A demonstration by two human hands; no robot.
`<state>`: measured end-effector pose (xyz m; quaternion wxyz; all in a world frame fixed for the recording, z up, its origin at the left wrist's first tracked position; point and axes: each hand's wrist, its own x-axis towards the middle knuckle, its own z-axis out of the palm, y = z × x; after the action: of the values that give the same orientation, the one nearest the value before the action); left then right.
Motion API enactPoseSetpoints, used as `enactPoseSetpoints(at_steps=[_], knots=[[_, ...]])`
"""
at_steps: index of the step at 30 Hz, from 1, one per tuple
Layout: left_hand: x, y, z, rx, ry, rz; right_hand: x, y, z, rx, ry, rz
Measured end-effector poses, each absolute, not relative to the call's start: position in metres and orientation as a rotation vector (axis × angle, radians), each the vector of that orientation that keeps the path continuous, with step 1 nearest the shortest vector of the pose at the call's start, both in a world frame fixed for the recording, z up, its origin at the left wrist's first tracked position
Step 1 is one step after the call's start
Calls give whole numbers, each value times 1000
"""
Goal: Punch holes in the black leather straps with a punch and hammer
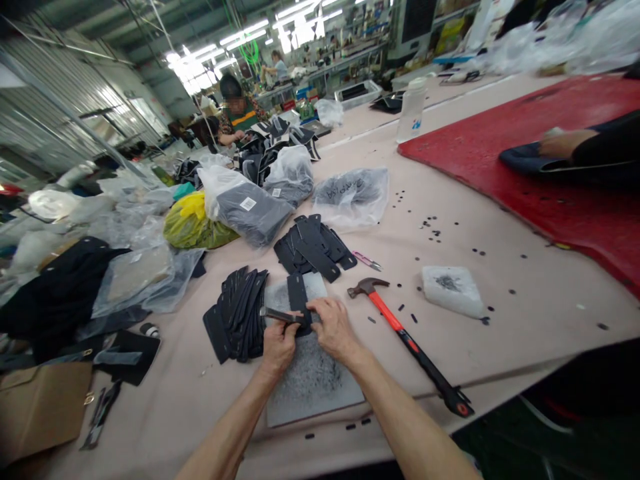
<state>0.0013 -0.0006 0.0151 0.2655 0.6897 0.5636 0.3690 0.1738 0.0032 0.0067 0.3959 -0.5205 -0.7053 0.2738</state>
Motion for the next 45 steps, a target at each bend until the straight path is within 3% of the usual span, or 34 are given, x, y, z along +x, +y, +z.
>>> enactPoseSetpoints(at_steps=[31,38,41,45], knots=[[6,-2,6,2171,1545,982,182,-2,10,-1297,-1827,625],[5,-1,2,2204,1586,933,270,-34,12,-2069,-1796,135],[5,-2,2,2204,1599,940,297,-42,10,-2234,-1760,364],[6,-3,7,2213,1570,982,293,-38,21,-2079,-1259,1216]])
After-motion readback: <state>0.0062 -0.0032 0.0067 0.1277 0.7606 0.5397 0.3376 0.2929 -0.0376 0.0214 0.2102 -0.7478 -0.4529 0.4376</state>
